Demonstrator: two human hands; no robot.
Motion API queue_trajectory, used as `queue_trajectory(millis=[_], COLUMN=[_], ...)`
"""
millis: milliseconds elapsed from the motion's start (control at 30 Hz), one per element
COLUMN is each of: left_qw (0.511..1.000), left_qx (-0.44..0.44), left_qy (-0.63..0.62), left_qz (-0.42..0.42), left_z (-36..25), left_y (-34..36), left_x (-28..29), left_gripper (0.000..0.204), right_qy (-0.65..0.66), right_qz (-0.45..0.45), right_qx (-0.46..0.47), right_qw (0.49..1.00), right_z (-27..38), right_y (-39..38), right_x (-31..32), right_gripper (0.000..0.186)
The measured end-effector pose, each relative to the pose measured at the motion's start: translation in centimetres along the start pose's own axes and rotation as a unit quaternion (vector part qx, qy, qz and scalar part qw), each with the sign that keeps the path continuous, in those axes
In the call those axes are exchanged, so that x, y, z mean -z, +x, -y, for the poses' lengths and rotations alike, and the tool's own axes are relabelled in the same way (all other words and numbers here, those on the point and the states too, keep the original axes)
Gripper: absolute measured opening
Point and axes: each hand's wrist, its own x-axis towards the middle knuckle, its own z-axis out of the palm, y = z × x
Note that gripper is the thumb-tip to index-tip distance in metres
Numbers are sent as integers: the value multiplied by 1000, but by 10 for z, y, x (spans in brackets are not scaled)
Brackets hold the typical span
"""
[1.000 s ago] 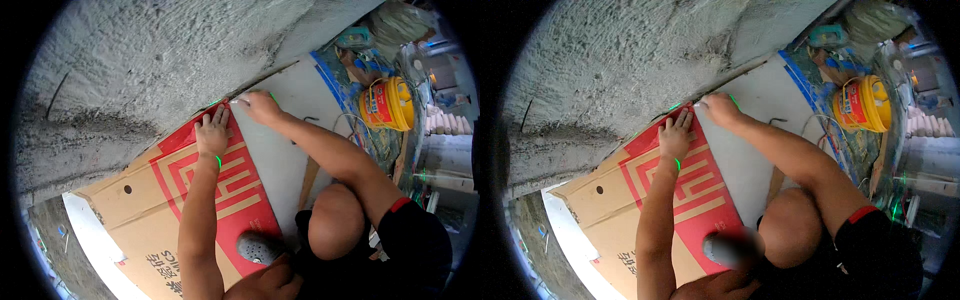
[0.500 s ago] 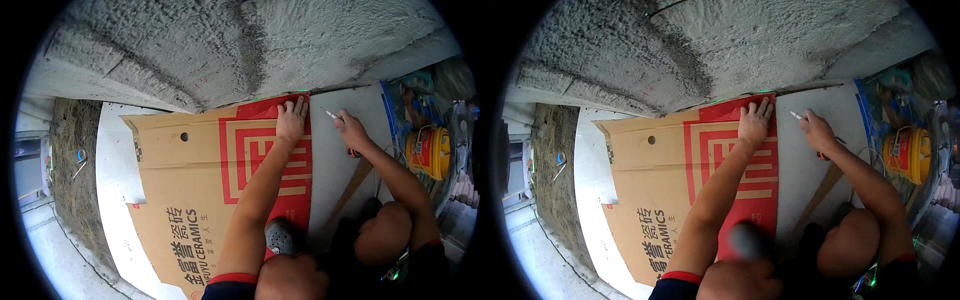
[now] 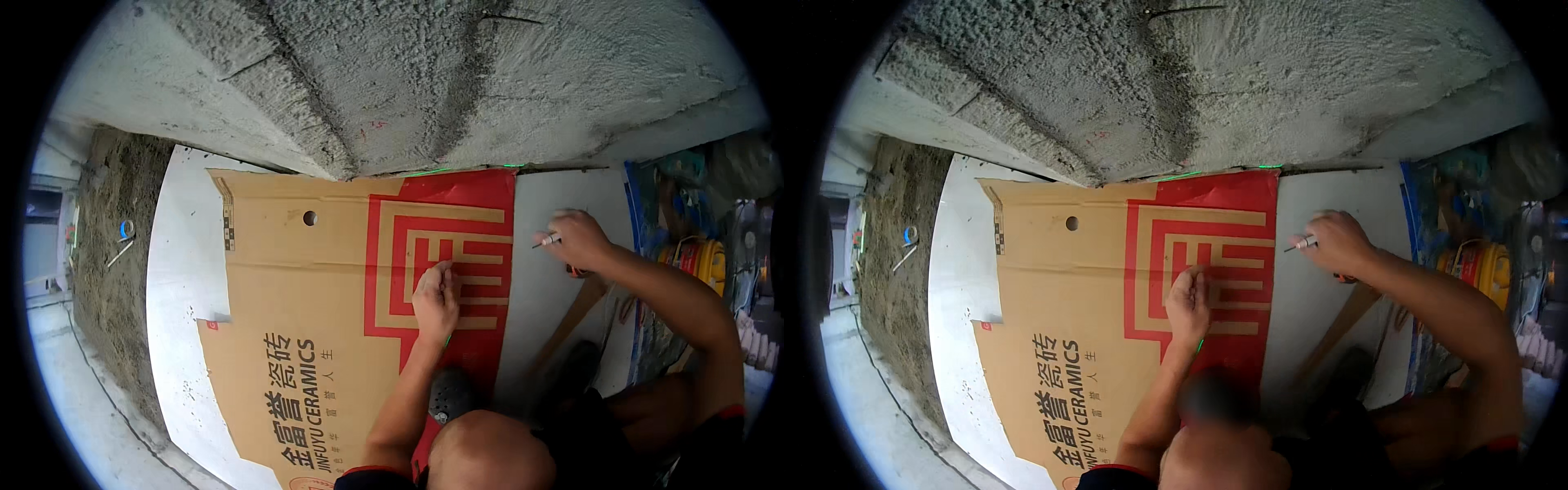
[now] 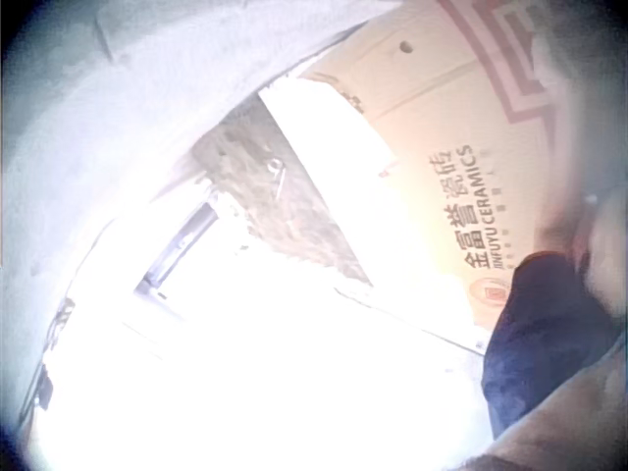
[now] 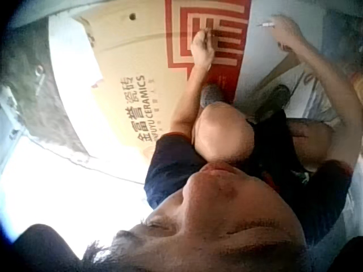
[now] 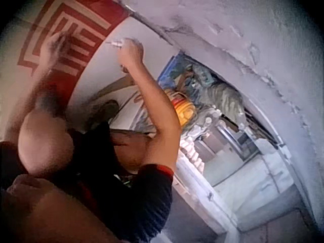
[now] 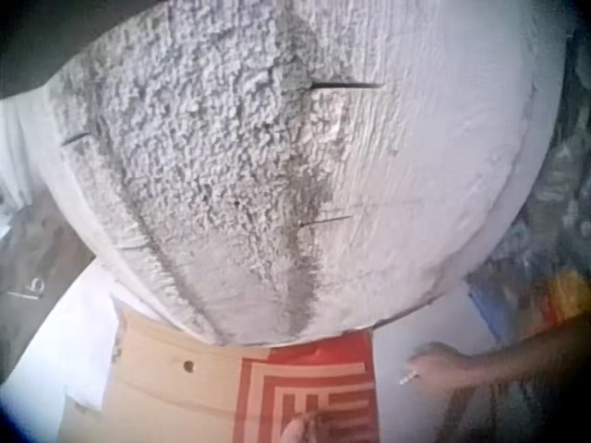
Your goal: The person measures and marks cardboard and a white pipe using a pen and tape measure, then cuts the cardboard using scissors.
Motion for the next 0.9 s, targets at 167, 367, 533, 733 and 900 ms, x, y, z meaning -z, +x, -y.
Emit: queue_trajectory(millis=[167, 367, 533, 733, 900], left_qw=[995, 980, 974, 885, 654], left_qx=[72, 170, 199, 355, 384], left_qy=[28, 79, 106, 38, 70], left_qz=[63, 67, 4, -300, -648], left_z=[-4, -19, -44, -22, 44], left_y=[-20, -65, -116, -222, -448], left_x=[9, 25, 48, 69, 74], left_gripper=[12, 14, 17, 25, 24], right_qy=[71, 178, 329, 495, 512], right_qz=[-98, -38, 4, 65, 36], right_qx=[83, -71, -187, -226, -227], right_qw=[989, 981, 926, 837, 828], right_z=[-13, -6, -69, -15, -6], right_y=[57, 89, 89, 71, 87], right_x=[-4, -27, -88, -78, -118], right_gripper=[23, 36, 45, 53, 44])
